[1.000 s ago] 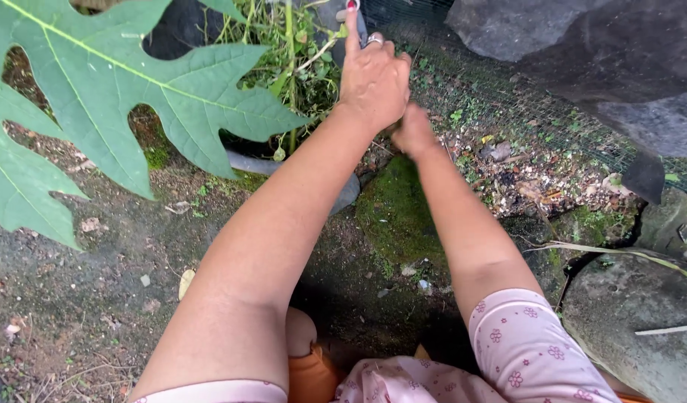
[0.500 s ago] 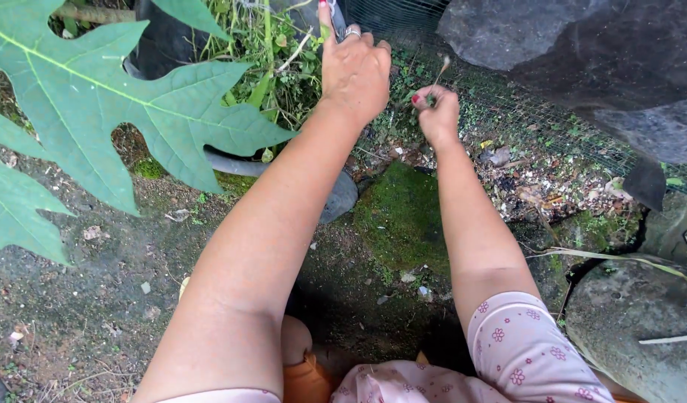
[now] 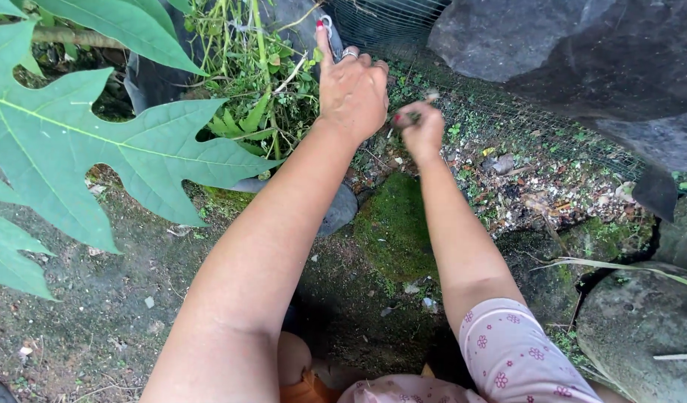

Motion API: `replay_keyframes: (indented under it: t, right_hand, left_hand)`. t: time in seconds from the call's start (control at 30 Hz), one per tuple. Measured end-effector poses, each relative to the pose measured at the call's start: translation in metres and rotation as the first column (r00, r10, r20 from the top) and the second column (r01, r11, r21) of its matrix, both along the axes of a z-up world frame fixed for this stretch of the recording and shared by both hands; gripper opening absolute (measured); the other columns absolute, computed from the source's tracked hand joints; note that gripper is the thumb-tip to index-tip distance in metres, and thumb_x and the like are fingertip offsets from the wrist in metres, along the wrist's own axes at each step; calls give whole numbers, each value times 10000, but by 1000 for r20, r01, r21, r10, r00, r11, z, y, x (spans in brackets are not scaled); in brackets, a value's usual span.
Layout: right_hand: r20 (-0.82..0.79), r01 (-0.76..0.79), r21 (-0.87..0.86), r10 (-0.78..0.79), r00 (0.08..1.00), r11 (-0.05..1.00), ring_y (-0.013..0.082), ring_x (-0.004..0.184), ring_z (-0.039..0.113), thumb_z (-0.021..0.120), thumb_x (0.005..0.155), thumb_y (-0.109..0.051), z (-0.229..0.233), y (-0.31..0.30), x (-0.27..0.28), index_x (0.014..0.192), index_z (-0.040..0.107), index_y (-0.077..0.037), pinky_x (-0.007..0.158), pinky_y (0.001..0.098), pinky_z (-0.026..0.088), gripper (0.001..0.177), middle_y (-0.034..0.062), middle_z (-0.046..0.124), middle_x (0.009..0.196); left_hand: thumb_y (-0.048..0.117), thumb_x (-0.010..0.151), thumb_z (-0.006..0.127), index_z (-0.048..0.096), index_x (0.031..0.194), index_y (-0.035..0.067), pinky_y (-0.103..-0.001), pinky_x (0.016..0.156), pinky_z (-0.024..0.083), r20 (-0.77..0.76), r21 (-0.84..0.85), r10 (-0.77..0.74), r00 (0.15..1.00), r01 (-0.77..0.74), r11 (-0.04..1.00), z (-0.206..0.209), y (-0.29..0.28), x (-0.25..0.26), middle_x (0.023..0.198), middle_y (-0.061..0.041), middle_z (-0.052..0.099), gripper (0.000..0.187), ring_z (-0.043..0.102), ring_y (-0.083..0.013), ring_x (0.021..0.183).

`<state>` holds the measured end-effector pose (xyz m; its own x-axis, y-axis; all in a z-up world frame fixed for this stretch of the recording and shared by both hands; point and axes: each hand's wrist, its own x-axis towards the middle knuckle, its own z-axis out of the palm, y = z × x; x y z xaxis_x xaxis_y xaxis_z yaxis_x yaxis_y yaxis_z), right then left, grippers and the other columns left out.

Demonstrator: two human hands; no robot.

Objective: The person is weeding, pruning, and cleaning up a small garden bed and various potted plants.

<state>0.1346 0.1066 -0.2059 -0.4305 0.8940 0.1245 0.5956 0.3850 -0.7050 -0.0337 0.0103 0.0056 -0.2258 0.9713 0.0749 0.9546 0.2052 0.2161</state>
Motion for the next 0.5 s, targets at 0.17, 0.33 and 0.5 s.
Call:
replay_keyframes:
  t: [0.17,0.33,0.5]
  right_hand:
    - [-237,175,-101,-194,952,979,167,869,729,752,855,34,52,3,2,1017,758,-107,795,323,583,214,78,773,1004]
    - [-20,-123,279,133,991,953,329,894,706,647,936,-96,-1,-16,-37,1112,691,-47,816,426,581,188,205,734,996]
    - [124,-223,77,213,969,972,422,875,671,594,1009,-220,-26,4,-45,1248,631,-19,784,507,561,315,269,704,1010]
  left_hand:
    - [203,848,674,761,1034,104,-712,1152,-21,-62,-9,-3,998,3,1000,-5,2,1,1008,-134,723,228,625,-313,1164]
    - [276,769,715,756,1041,91,-709,1147,-21,-8,-23,-10,1000,10,1000,5,-1,2,1005,-128,719,331,619,-305,1150]
    - [255,818,714,767,1042,103,-724,1159,-25,-20,28,-7,1000,8,1000,-4,-2,0,1011,-127,723,276,628,-309,1148]
